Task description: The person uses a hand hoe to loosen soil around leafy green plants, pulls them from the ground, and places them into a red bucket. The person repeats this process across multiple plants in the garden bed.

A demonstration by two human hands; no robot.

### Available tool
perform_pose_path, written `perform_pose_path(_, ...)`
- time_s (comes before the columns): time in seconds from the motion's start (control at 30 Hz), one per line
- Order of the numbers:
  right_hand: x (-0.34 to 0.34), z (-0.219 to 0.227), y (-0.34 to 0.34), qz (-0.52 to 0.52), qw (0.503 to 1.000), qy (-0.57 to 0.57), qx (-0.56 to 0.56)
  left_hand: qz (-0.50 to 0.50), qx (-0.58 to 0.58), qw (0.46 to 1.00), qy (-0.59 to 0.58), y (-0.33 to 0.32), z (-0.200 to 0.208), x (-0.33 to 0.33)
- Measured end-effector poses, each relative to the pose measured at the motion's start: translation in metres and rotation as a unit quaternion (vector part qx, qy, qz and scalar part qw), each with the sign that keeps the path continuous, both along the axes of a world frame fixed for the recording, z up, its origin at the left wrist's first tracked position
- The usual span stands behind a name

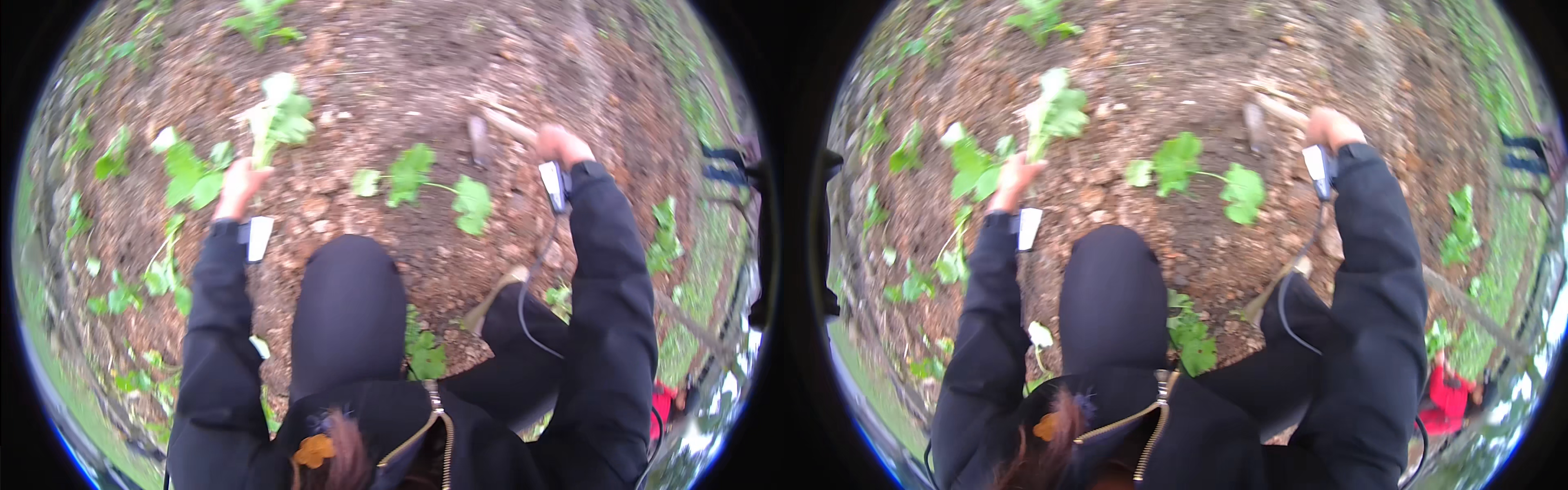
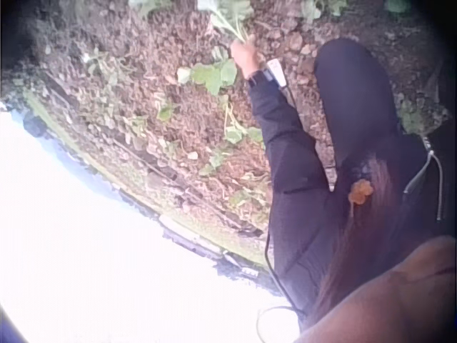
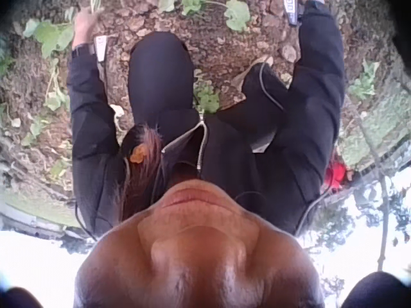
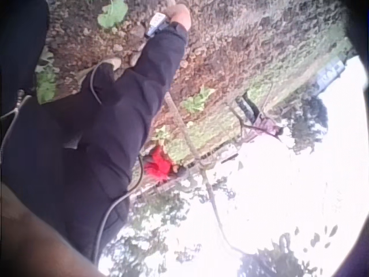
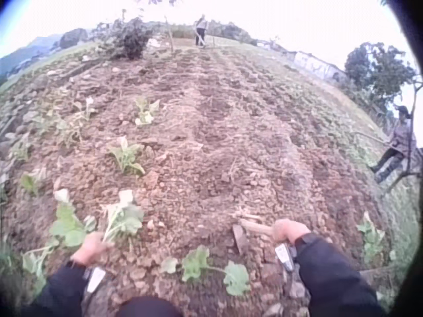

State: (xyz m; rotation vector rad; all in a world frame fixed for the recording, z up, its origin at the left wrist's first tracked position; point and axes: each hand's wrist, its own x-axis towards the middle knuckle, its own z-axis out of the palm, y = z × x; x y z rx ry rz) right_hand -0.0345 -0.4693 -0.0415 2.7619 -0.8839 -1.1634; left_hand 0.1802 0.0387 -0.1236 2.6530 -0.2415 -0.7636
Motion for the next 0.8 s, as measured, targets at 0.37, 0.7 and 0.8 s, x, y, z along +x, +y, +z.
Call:
perform_pose_path(0.37,-0.185,0.089,-0.082,-0.276,0.869,-0.390,0.128,0.047,-0.382,0.906,0.174,-0.196,0.101,-0.013)
perform_pose_path(0.7,-0.267,-0.090,-0.167,-0.442,0.629,-0.626,0.135,-0.033,-0.432,0.848,0.306,-0.403,0.066,-0.111)
perform_pose_path(0.8,-0.296,-0.149,-0.163,-0.469,0.768,-0.425,0.100,-0.057,-0.434,0.830,0.345,-0.452,0.039,-0.144)
